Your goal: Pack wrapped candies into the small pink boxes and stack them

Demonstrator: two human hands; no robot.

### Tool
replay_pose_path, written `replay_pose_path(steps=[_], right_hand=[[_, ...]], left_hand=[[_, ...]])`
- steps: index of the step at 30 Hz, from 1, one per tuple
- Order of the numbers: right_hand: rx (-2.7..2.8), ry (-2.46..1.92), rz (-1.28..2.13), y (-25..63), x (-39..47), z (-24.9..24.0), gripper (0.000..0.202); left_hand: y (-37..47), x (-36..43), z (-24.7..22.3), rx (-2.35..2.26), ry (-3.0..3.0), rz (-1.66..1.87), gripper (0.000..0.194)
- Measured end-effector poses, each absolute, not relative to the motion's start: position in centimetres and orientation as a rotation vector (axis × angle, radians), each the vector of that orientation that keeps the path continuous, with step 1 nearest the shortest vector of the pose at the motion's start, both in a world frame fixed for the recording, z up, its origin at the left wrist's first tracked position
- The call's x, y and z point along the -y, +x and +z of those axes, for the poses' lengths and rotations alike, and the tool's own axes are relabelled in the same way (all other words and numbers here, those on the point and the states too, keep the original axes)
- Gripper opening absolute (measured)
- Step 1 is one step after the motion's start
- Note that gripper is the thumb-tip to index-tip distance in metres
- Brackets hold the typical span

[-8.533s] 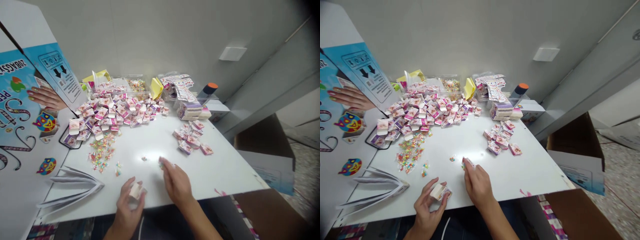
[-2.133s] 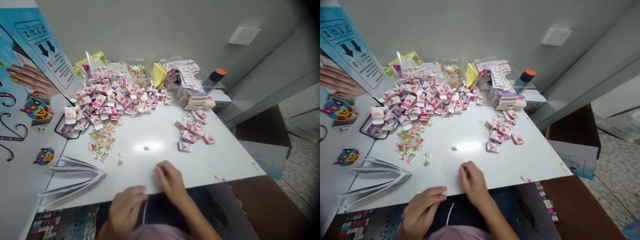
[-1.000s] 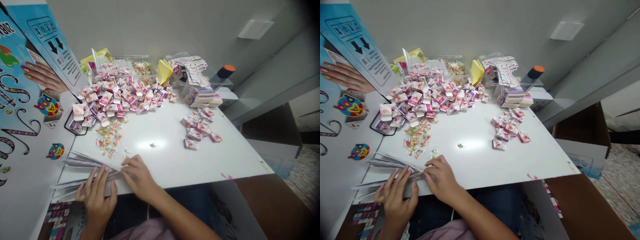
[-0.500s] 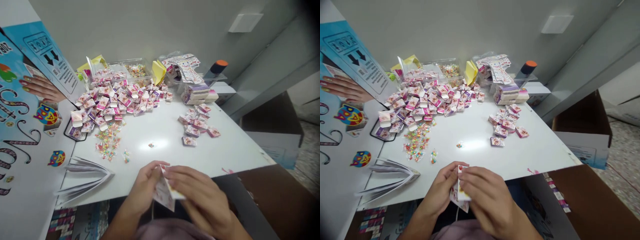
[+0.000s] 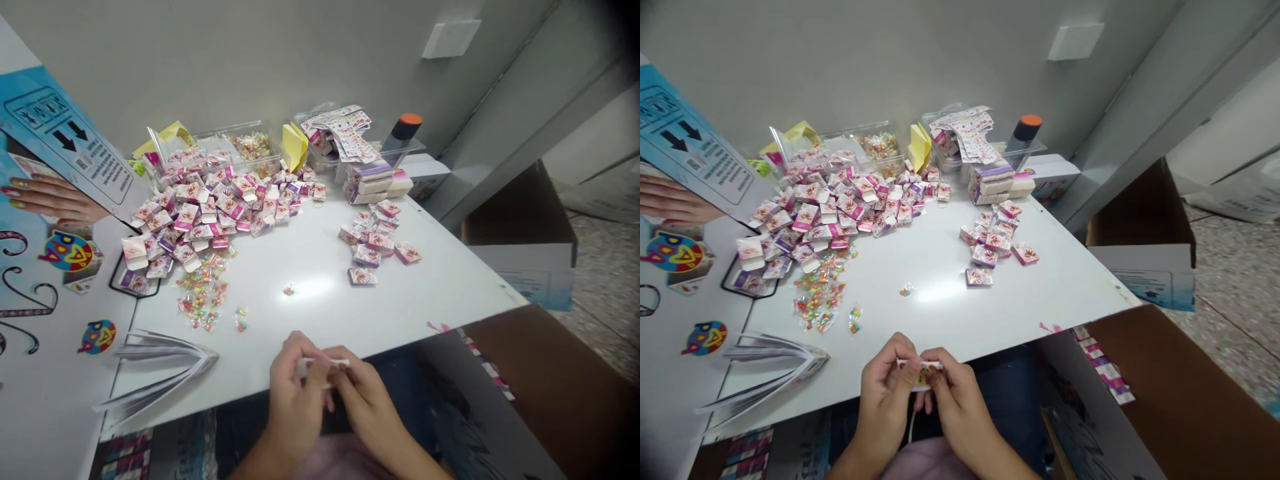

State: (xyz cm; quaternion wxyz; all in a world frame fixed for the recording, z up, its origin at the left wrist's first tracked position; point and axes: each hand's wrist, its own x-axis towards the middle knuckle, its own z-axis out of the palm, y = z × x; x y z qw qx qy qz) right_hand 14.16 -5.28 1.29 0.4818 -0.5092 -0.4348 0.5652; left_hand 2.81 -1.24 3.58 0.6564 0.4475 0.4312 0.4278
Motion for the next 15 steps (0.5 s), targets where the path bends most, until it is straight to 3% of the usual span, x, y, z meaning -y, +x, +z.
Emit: replay_pose_path(steps=[3,7,12,15], right_hand=[[0.675,-1.062,1.568,14.4,4.4,1.7,0.034],[0.669,-0.880,1.688,14.9,4.8,1.7,0.059],[0.953,-1.097,1.464,14.2,5.0,1.5,0.033],[1.102,-1.149,1.285,13.9,4.0,0.8,0.028]], left_hand=[[2.2,0.8,4.1,-0.939,1.296,0.904,0.021],[1.5,0.2,3.9,-1.071,1.407,0.895,0.019],[1.9,0.4,2.3,-1.107,1.060,0.949,0.024],[1.9,0.5,1.1,-1.052,0.839,1.021,0.040]])
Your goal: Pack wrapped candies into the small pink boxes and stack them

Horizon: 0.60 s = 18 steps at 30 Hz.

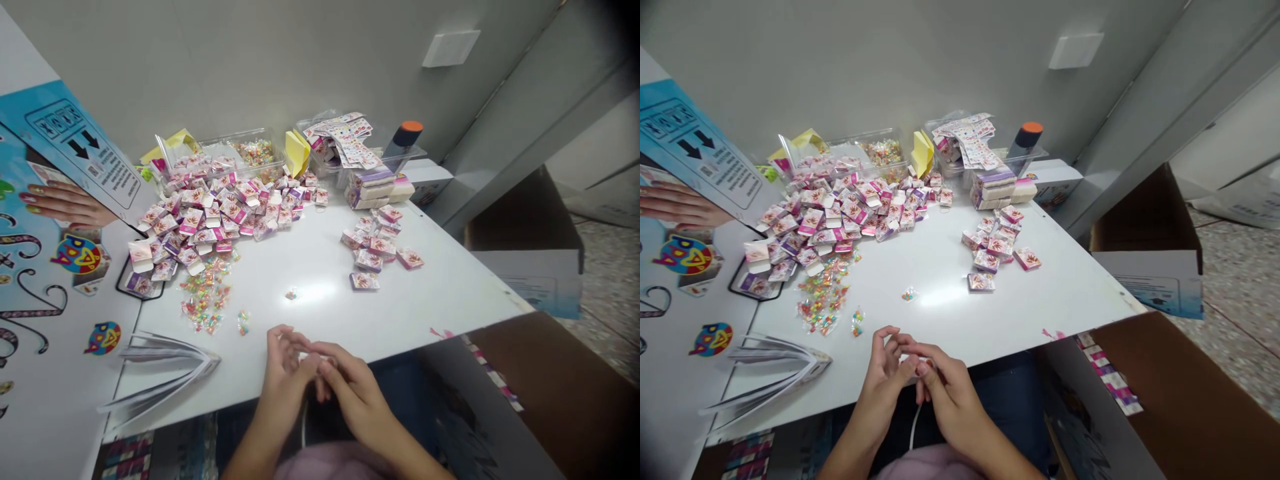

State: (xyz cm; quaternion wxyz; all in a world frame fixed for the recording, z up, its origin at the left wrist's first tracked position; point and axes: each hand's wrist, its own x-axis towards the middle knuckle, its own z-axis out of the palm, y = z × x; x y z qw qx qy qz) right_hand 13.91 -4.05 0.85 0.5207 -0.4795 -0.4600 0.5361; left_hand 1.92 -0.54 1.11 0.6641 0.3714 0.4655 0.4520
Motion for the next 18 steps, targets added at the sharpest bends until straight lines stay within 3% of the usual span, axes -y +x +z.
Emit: replay_pose_path(steps=[8,13,18], right_hand=[[1.613,-1.277,0.613,16.1,-2.6,-2.8,0.043],[2.061,-1.459,0.418,14.8,-6.6,-3.4,0.041],[2.331,-1.481,0.268,14.2,-7.0,-4.6,0.038]], left_hand=[[-3.5,-0.9,3.4,-1.422,1.442,1.179,0.019],[-8.2,-6.9,7.6,-1.698,2.044,0.891,0.026],[-11.5,-16.0,8.3,-2.006,2.230,0.580,0.024]])
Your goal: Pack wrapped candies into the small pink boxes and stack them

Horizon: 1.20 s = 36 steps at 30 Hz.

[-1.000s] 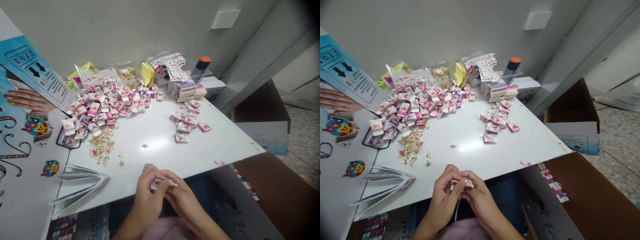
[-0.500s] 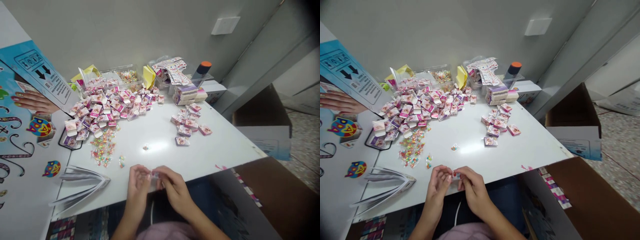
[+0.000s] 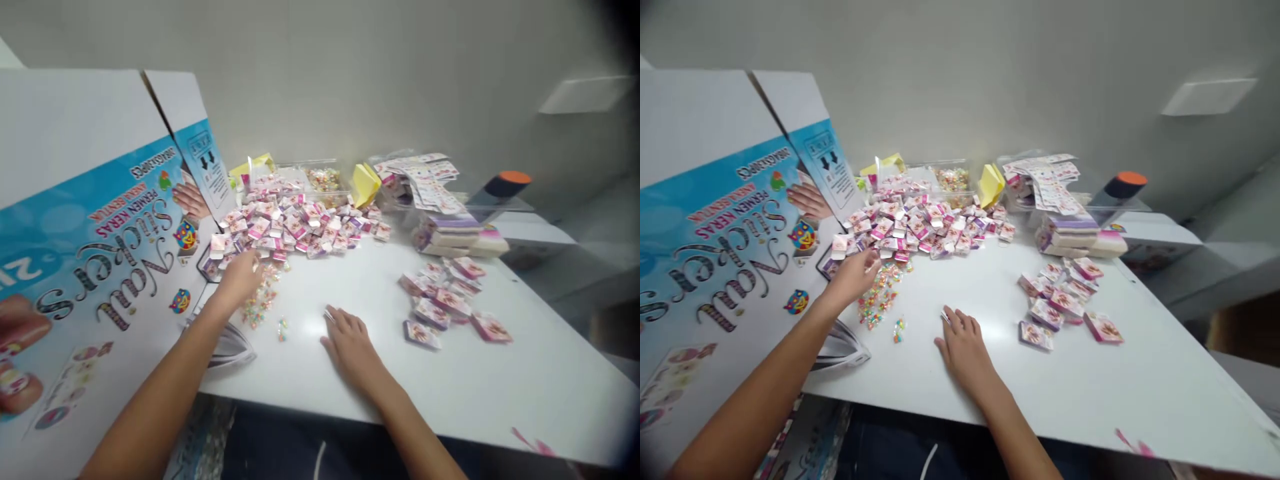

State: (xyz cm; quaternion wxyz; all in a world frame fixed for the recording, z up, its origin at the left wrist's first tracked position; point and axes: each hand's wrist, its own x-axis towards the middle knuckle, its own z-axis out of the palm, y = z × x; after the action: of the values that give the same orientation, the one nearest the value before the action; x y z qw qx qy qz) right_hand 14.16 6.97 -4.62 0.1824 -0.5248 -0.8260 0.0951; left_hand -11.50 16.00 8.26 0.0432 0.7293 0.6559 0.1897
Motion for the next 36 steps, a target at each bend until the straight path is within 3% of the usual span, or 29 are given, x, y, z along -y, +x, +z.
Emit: replay_pose_path(steps=[2,5,9,15,21,26,31,36], right_hand=[[2.393,-1.476,0.291,14.6,-6.2,-4.7,0.044],[2.517,-1.404,0.309,15.6,-3.9,-4.3,0.069],[2.624,-1.248,0.170,17.3,-0.2,-4.8,0.085],[2.577,-0.998,-0.098,21.7,3.1,-7.1,0.063],[2.340,-0.930,0.119,23.7,5.0,-7.6,0.056],[1.582,-1.233,0.326,20.2,5.5,-9.3,0.040],[0.999,-1.245,0.690,16.2,3.4,-3.2,0.018],[0.946,-1.046,0.863,15.2,1.3,3.5,0.023]], left_hand=[[-11.9,-19.1,7.8,-2.047,2.279,0.549,0.028],[-11.4,-22.3,7.1,-2.047,2.377,0.490,0.033],[-10.7,-24.6,6.2,-1.980,2.485,0.410,0.029],[-11.1,-25.5,6.0,-1.940,2.508,0.361,0.023],[-11.3,-23.6,8.0,-1.984,2.357,0.486,0.019],[-9.6,-18.6,9.8,-1.801,2.137,0.479,0.021],[-4.8,-8.4,8.8,-1.309,1.690,0.507,0.021],[-1.0,-1.9,7.1,-1.270,1.596,0.591,0.026]])
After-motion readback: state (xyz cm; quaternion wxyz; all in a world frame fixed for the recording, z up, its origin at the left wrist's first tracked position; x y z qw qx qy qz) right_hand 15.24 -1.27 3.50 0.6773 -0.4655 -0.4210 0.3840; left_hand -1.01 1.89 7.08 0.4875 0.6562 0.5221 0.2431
